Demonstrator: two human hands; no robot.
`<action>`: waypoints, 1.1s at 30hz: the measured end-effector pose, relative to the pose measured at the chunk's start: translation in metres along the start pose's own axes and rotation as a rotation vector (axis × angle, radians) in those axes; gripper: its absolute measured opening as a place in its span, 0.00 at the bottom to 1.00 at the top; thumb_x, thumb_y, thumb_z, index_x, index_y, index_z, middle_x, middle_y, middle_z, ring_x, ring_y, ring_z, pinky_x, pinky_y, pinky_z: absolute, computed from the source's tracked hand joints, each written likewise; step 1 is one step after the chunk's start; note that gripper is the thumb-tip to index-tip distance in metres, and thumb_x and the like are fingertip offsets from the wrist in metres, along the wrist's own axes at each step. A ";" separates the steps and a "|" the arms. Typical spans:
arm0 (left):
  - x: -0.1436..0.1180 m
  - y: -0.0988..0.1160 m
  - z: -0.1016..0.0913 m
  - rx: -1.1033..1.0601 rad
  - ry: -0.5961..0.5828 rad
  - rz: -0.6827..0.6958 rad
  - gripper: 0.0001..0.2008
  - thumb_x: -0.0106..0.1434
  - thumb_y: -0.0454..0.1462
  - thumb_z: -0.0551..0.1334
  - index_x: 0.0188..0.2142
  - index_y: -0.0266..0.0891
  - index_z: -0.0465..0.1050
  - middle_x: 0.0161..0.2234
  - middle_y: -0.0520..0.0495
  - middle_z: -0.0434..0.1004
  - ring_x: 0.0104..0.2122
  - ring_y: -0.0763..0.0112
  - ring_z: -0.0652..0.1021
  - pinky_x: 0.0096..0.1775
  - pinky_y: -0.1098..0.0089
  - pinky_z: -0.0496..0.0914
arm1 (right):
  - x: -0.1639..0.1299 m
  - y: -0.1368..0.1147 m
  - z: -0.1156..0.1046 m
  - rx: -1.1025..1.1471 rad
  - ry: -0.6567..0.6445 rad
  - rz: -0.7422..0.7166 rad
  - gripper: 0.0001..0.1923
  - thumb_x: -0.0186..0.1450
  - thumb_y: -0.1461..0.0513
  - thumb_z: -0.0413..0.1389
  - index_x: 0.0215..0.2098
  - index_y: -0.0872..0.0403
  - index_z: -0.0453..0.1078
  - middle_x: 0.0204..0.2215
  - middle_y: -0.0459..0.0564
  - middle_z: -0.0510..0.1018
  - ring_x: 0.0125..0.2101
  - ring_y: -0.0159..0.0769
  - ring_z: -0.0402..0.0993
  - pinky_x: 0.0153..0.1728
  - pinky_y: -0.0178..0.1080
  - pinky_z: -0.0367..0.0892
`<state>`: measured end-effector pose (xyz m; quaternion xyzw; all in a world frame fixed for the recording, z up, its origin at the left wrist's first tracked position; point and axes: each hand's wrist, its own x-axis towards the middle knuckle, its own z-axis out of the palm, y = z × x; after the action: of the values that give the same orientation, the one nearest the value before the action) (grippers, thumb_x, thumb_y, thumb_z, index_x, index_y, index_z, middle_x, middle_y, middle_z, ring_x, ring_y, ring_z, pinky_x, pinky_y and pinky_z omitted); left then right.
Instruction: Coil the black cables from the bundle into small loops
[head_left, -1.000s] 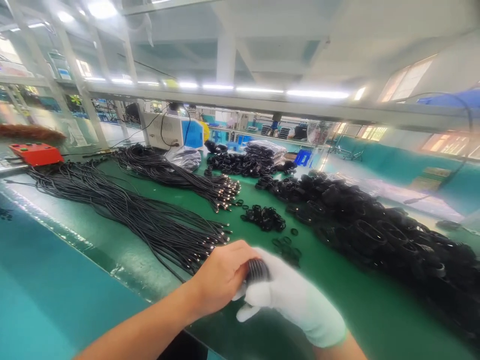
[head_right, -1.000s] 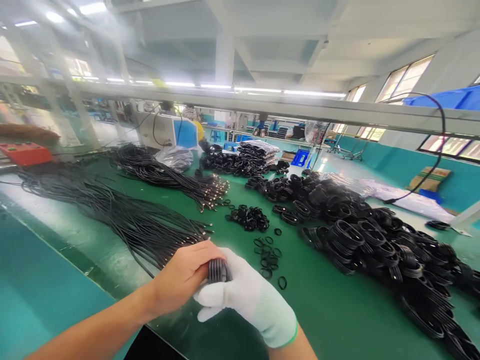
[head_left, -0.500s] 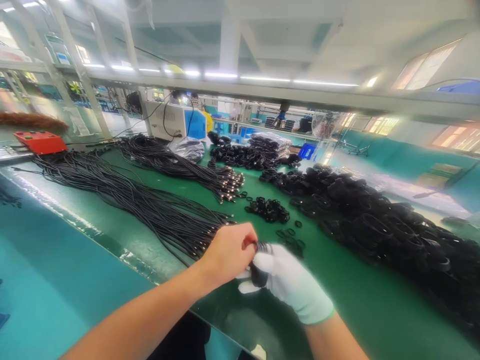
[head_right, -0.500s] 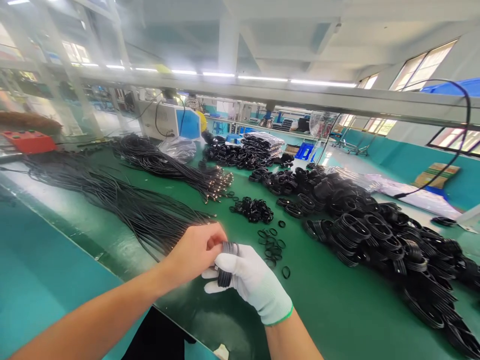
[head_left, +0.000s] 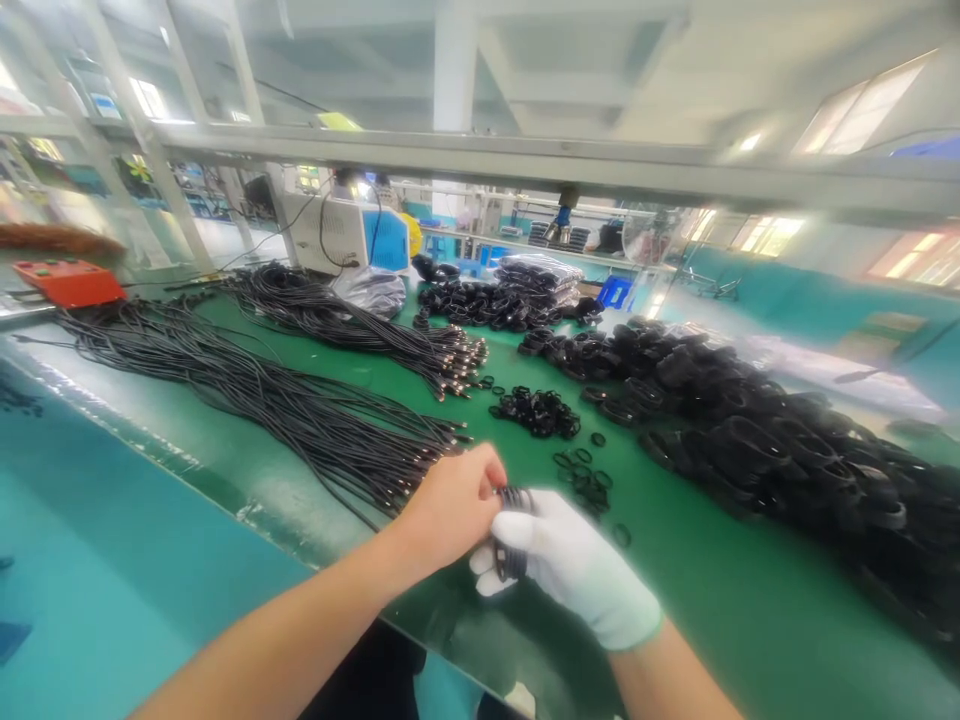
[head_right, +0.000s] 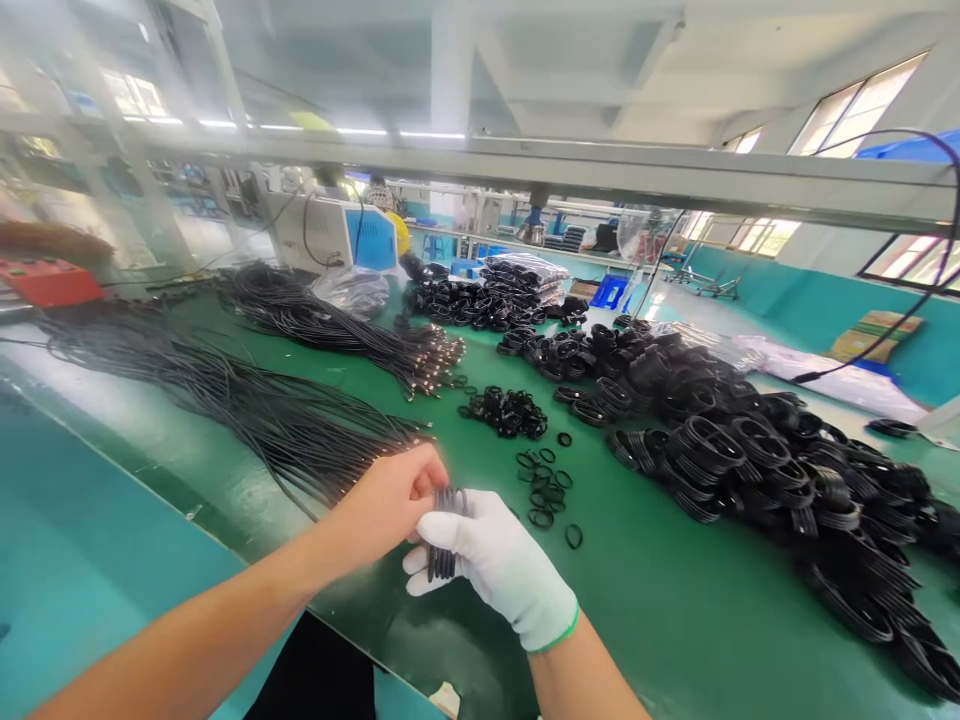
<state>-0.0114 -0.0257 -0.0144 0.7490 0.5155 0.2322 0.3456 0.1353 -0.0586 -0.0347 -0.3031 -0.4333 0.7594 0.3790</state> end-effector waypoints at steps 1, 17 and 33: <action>-0.001 0.000 -0.001 0.048 -0.003 0.006 0.11 0.51 0.29 0.54 0.32 0.42 0.68 0.22 0.55 0.71 0.24 0.72 0.71 0.25 0.75 0.61 | 0.000 0.000 0.000 -0.011 0.003 0.016 0.14 0.57 0.59 0.60 0.36 0.63 0.70 0.25 0.52 0.74 0.24 0.33 0.73 0.27 0.38 0.71; 0.003 -0.012 0.015 -0.012 0.165 0.383 0.17 0.56 0.24 0.53 0.37 0.40 0.77 0.35 0.50 0.74 0.35 0.74 0.74 0.39 0.74 0.67 | 0.002 0.006 -0.010 0.007 -0.009 0.041 0.14 0.55 0.60 0.61 0.37 0.62 0.69 0.29 0.54 0.75 0.32 0.40 0.75 0.32 0.45 0.74; 0.026 -0.014 0.005 -0.039 -0.086 0.088 0.09 0.51 0.31 0.58 0.31 0.41 0.74 0.28 0.53 0.75 0.29 0.71 0.74 0.28 0.73 0.66 | 0.006 0.013 -0.012 0.040 -0.002 0.064 0.13 0.56 0.64 0.60 0.38 0.62 0.68 0.32 0.52 0.73 0.28 0.34 0.73 0.28 0.41 0.74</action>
<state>-0.0069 0.0003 -0.0285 0.7732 0.4622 0.2247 0.3715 0.1378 -0.0528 -0.0521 -0.3085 -0.4084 0.7800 0.3600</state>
